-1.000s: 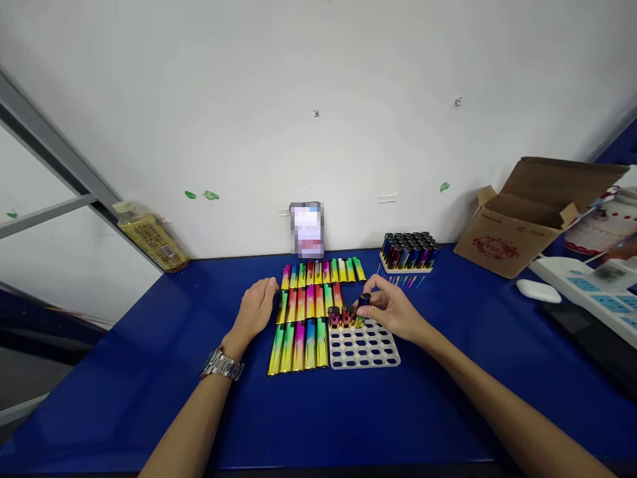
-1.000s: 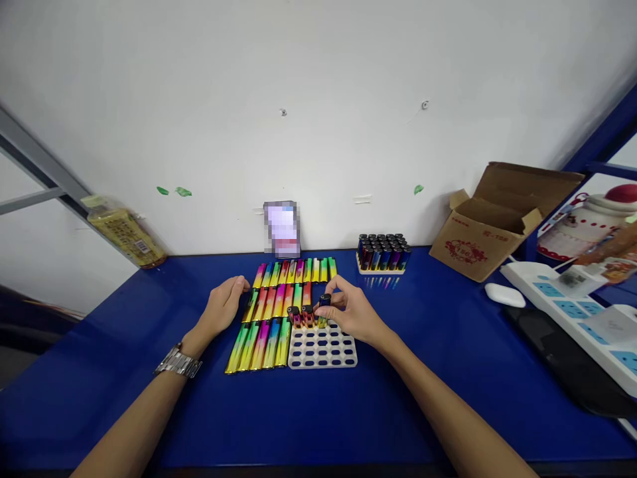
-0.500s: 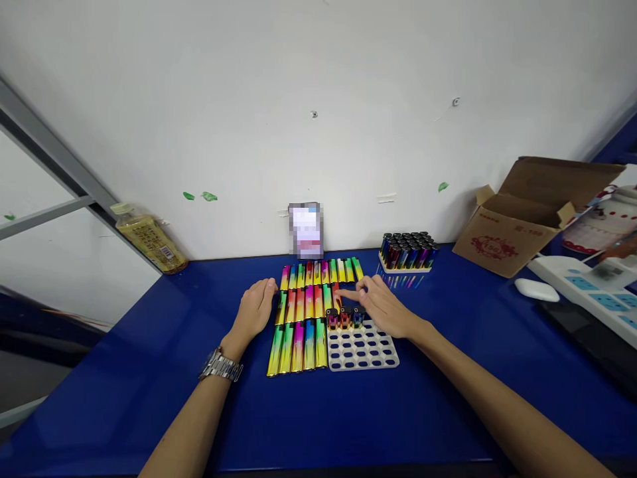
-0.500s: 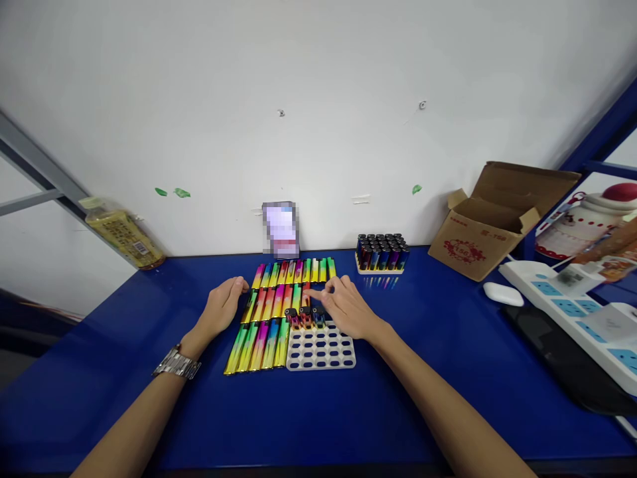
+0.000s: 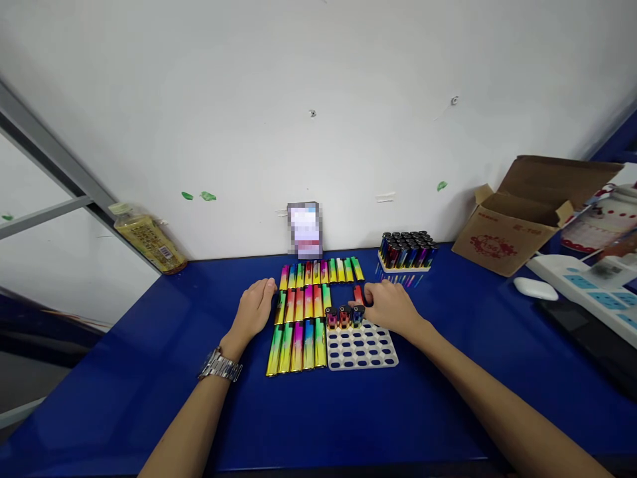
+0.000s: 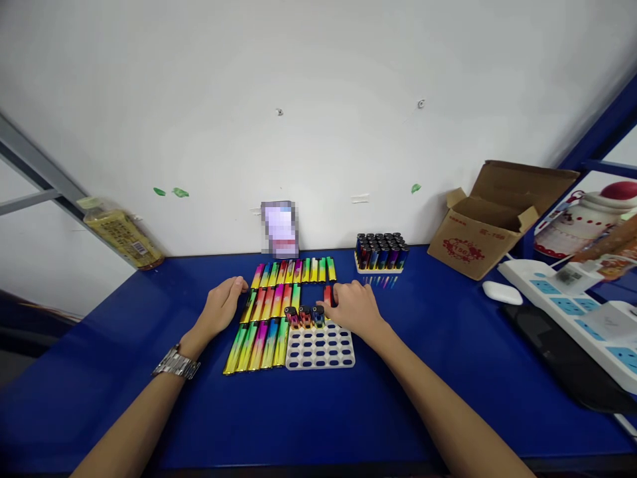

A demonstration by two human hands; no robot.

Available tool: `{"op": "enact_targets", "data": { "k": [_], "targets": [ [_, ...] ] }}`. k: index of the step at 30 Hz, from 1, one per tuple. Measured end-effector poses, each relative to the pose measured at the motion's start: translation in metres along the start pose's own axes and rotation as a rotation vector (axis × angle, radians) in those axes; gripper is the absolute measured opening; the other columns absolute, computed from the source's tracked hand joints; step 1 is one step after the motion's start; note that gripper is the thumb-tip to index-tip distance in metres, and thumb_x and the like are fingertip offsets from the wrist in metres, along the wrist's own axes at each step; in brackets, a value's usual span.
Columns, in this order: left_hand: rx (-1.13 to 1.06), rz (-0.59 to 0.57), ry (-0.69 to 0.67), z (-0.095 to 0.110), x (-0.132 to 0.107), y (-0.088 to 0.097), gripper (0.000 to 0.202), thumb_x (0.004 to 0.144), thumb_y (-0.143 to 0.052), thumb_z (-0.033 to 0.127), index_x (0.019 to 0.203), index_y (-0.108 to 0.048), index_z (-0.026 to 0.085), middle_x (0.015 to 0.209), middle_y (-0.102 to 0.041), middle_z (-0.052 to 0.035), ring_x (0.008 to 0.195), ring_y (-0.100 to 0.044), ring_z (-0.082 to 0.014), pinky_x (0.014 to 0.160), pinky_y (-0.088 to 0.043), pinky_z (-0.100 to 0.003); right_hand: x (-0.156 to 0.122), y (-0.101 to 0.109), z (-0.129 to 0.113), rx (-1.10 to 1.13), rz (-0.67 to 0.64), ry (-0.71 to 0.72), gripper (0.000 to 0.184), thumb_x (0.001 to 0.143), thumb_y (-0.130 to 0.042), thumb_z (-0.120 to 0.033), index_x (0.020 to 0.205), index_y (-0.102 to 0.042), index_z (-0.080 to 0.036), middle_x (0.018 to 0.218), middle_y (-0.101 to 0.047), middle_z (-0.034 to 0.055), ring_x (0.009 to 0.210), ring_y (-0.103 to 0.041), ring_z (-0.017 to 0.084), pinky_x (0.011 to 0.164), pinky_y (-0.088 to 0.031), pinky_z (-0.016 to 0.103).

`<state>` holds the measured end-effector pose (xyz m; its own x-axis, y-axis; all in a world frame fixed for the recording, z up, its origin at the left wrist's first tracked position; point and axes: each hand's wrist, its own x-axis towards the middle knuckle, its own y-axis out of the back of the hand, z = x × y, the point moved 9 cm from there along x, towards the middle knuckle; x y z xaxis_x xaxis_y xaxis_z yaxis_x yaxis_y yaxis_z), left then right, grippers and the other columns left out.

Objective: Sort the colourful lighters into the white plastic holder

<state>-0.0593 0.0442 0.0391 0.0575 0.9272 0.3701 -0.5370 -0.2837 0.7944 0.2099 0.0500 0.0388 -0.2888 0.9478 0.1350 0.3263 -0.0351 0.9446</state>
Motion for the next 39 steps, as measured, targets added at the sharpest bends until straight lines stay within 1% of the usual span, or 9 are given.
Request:
{"op": "enact_targets", "data": {
  "k": [5, 8, 11, 14, 18, 22, 26, 30, 39],
  "targets": [
    [-0.002, 0.002, 0.000, -0.001, 0.000, 0.000, 0.042, 0.096, -0.021, 0.043, 0.075, -0.051, 0.022, 0.077, -0.062, -0.0043, 0.077, -0.059, -0.0206, 0.076, -0.043, -0.033, 0.000, -0.006, 0.002, 0.208, -0.007, 0.052, 0.019, 0.079, -0.055, -0.027, 0.066, -0.042, -0.022, 0.057, -0.050, -0.0018, 0.052, -0.045, 0.014, 0.051, -0.025, 0.026],
    [-0.007, 0.001, 0.007, -0.001, 0.000, 0.000, 0.042, 0.096, -0.021, 0.044, 0.075, -0.051, 0.022, 0.078, -0.062, -0.0045, 0.078, -0.059, -0.0207, 0.077, -0.043, -0.034, -0.002, 0.004, 0.001, 0.494, 0.105, 0.136, 0.008, 0.086, -0.046, -0.029, 0.085, -0.043, -0.022, 0.064, -0.053, -0.0025, 0.054, -0.049, 0.014, 0.053, -0.032, 0.025],
    [-0.012, -0.001, 0.013, -0.001, 0.000, 0.000, 0.043, 0.096, -0.020, 0.044, 0.076, -0.051, 0.022, 0.079, -0.063, -0.0048, 0.078, -0.059, -0.0206, 0.078, -0.044, -0.034, -0.006, 0.014, 0.002, 0.704, 0.200, 0.151, 0.014, 0.092, -0.040, -0.034, 0.098, -0.044, -0.022, 0.072, -0.057, -0.0005, 0.060, -0.052, 0.015, 0.056, -0.037, 0.025],
    [-0.007, -0.003, 0.009, 0.000, 0.000, 0.000, 0.044, 0.096, -0.019, 0.045, 0.077, -0.052, 0.022, 0.080, -0.063, -0.0049, 0.079, -0.059, -0.0205, 0.078, -0.044, -0.034, -0.006, 0.017, 0.008, 0.835, 0.261, 0.105, 0.021, 0.092, -0.044, -0.042, 0.091, -0.048, -0.022, 0.066, -0.048, -0.0036, 0.055, -0.044, 0.012, 0.053, -0.034, 0.024],
    [0.002, -0.006, 0.008, 0.000, 0.000, 0.000, 0.044, 0.096, -0.019, 0.044, 0.077, -0.052, 0.022, 0.079, -0.063, -0.0050, 0.078, -0.059, -0.0208, 0.078, -0.044, -0.034, -0.005, 0.011, 0.022, 1.067, 0.318, -0.016, 0.039, 0.086, -0.050, -0.052, 0.064, -0.045, -0.020, 0.055, -0.035, -0.0052, 0.049, -0.032, 0.009, 0.045, -0.026, 0.022],
    [0.002, -0.003, 0.008, -0.002, 0.000, 0.000, 0.045, 0.096, -0.019, 0.044, 0.077, -0.053, 0.022, 0.079, -0.063, -0.0049, 0.079, -0.060, -0.0209, 0.079, -0.045, -0.034, -0.004, 0.002, 0.032, 1.039, 0.343, -0.140, 0.050, 0.081, -0.053, -0.054, 0.049, -0.033, -0.021, 0.046, -0.025, -0.0061, 0.044, -0.024, 0.007, 0.041, -0.019, 0.023],
    [0.006, -0.001, 0.008, -0.001, 0.000, 0.000, 0.044, 0.096, -0.020, 0.044, 0.076, -0.053, 0.022, 0.078, -0.063, -0.0046, 0.079, -0.060, -0.0204, 0.078, -0.045, -0.033, -0.006, 0.002, 0.038, 0.936, 0.371, -0.213, 0.043, 0.076, -0.056, -0.042, 0.050, -0.029, -0.023, 0.046, -0.022, -0.0068, 0.042, -0.024, 0.007, 0.040, -0.019, 0.023],
    [0.003, -0.007, 0.010, -0.001, 0.000, 0.000, 0.043, 0.096, -0.021, 0.043, 0.076, -0.053, 0.022, 0.078, -0.063, -0.0046, 0.079, -0.059, -0.0205, 0.078, -0.044, -0.034, -0.008, 0.004, 0.036, 0.916, 0.374, -0.216, 0.038, 0.076, -0.054, -0.039, 0.051, -0.030, -0.023, 0.046, -0.023, -0.0067, 0.041, -0.026, 0.007, 0.039, -0.020, 0.023],
    [0.007, -0.009, 0.014, -0.001, 0.000, 0.000, 0.043, 0.096, -0.021, 0.042, 0.076, -0.053, 0.022, 0.079, -0.063, -0.0052, 0.078, -0.059, -0.0207, 0.078, -0.044, -0.034, -0.006, -0.004, 0.037, 0.999, 0.352, -0.184, 0.043, 0.077, -0.055, -0.047, 0.051, -0.030, -0.023, 0.045, -0.023, -0.0072, 0.040, -0.025, 0.007, 0.038, -0.022, 0.023]
  ]
}}
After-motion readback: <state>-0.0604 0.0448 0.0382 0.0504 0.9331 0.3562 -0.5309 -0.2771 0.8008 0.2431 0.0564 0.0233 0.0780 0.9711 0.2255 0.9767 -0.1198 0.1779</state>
